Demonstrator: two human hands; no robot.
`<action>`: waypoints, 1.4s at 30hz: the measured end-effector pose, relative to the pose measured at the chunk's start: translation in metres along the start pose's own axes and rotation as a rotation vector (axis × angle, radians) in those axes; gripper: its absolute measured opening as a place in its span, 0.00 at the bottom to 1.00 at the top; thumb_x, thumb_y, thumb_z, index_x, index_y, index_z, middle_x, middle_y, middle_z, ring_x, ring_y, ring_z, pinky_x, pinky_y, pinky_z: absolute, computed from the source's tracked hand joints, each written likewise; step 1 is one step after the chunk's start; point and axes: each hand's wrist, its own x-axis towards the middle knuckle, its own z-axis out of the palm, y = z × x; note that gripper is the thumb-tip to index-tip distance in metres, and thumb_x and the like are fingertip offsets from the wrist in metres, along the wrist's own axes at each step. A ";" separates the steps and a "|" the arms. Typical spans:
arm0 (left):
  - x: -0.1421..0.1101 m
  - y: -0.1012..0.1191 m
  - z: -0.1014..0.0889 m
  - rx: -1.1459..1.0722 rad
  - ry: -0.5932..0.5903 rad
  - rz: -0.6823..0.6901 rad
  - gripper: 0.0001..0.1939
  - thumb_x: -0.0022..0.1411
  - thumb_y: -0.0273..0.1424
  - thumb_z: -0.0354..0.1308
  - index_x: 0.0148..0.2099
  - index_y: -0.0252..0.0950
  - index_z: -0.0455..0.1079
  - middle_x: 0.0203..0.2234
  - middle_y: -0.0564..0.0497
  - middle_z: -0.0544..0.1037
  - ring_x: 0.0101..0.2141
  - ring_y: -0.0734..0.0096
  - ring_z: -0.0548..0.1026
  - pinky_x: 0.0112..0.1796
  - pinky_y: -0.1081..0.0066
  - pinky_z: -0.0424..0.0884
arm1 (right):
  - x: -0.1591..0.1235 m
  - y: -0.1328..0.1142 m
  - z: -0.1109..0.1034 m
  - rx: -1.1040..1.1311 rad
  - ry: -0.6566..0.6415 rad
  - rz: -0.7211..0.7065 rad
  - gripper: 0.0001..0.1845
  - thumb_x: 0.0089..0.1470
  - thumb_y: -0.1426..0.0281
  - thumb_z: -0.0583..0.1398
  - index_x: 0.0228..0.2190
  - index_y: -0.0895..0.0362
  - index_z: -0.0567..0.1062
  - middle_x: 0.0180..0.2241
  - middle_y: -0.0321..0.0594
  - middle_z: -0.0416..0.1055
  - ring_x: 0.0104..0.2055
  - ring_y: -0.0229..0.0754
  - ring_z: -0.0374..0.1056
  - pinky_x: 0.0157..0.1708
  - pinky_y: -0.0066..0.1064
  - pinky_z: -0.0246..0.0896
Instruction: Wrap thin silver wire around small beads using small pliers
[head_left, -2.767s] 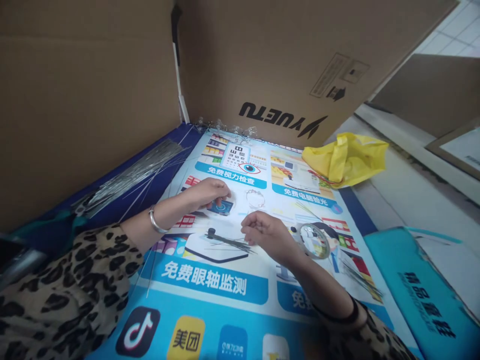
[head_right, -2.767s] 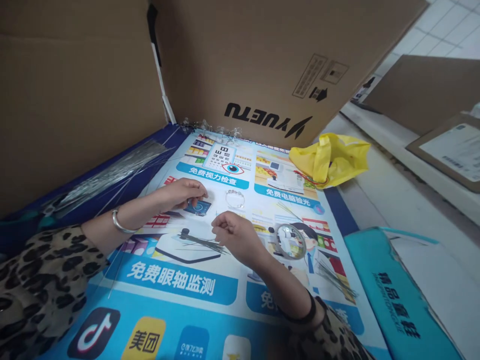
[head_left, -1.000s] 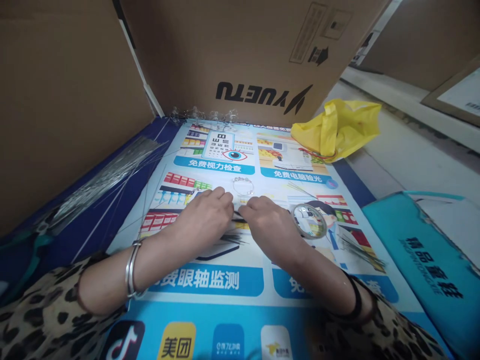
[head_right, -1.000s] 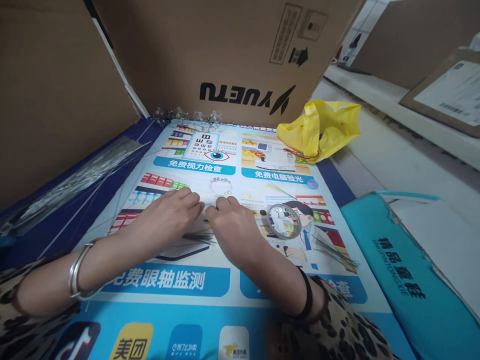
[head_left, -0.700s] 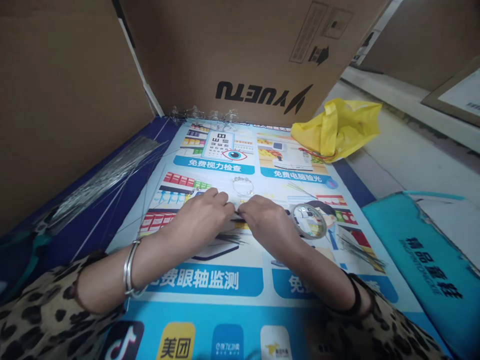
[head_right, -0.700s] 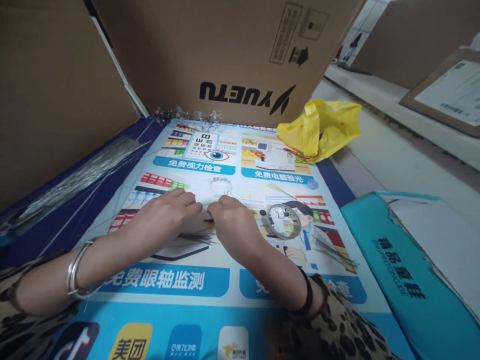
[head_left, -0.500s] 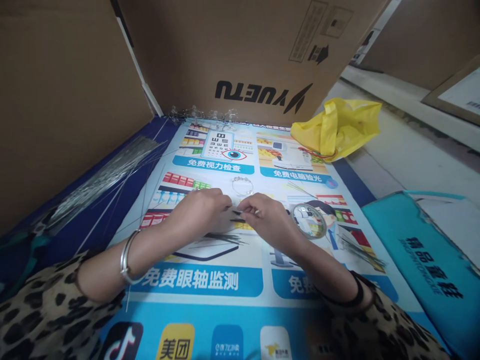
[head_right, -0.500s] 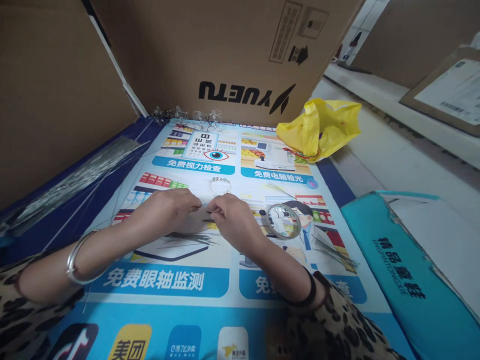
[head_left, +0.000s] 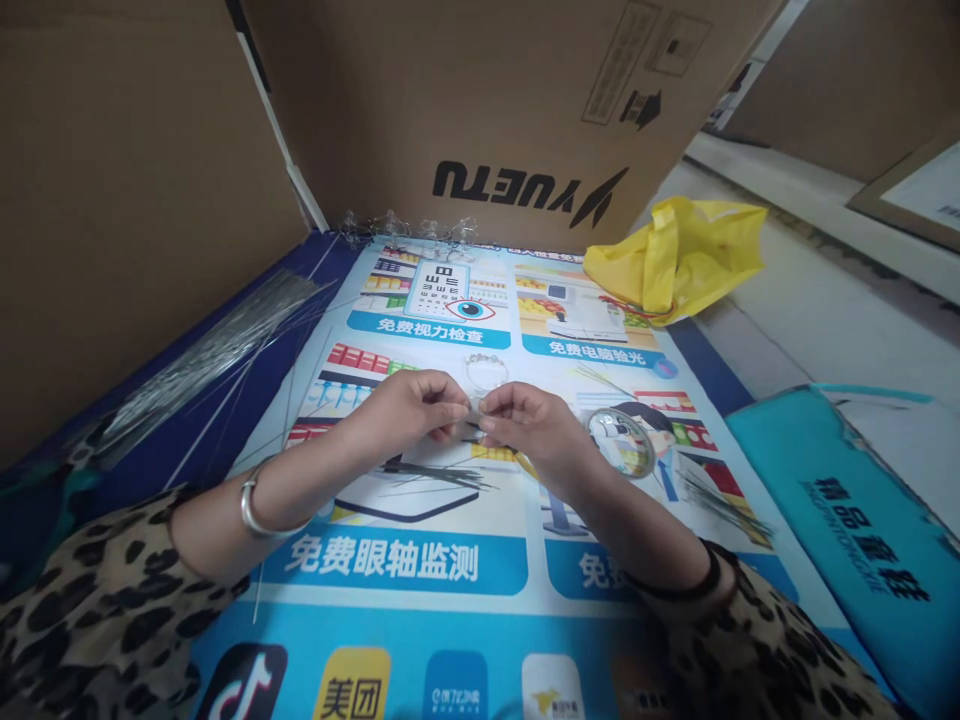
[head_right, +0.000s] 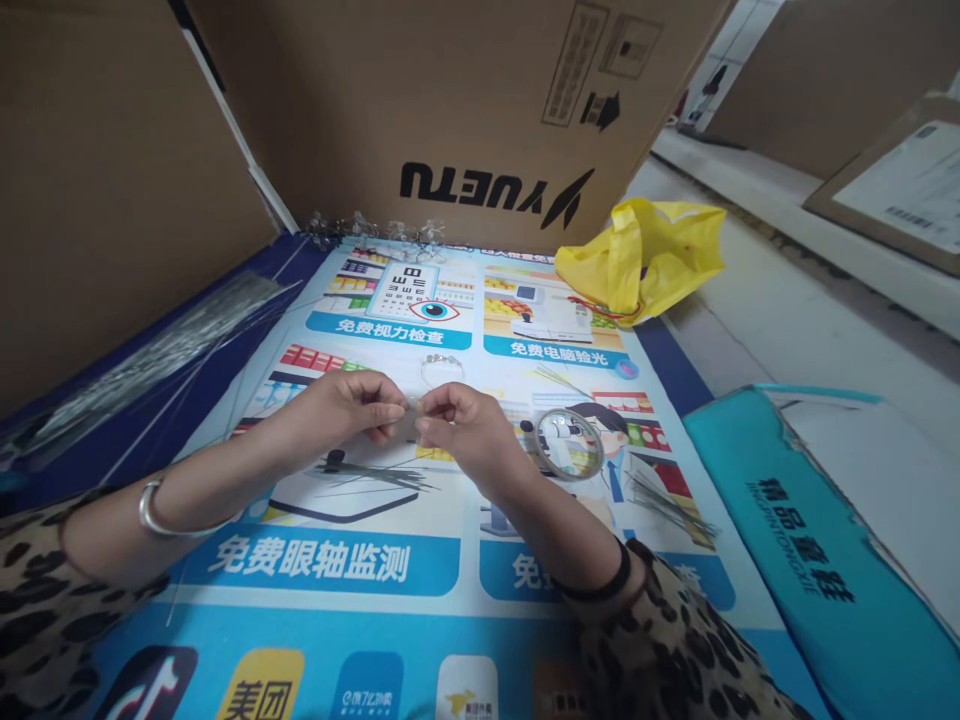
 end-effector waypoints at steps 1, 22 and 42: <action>0.000 0.000 0.000 -0.011 0.001 -0.001 0.05 0.50 0.30 0.59 0.28 0.33 0.68 0.16 0.56 0.71 0.19 0.78 0.69 0.25 0.76 0.65 | 0.000 0.000 0.001 0.009 0.000 0.005 0.12 0.38 0.67 0.66 0.27 0.57 0.71 0.25 0.32 0.68 0.24 0.33 0.66 0.28 0.29 0.64; 0.000 -0.009 0.009 -0.174 -0.024 0.028 0.09 0.51 0.32 0.61 0.27 0.33 0.64 0.16 0.57 0.70 0.19 0.79 0.69 0.25 0.76 0.66 | -0.001 0.002 0.005 0.141 0.040 0.016 0.14 0.37 0.67 0.67 0.26 0.58 0.69 0.24 0.30 0.68 0.25 0.32 0.66 0.30 0.29 0.64; 0.001 -0.013 0.011 -0.156 -0.027 0.084 0.09 0.54 0.34 0.58 0.29 0.34 0.63 0.16 0.58 0.68 0.19 0.79 0.67 0.25 0.76 0.65 | 0.001 0.007 0.003 0.107 0.030 0.008 0.13 0.38 0.67 0.66 0.26 0.57 0.69 0.26 0.32 0.69 0.26 0.32 0.66 0.31 0.29 0.63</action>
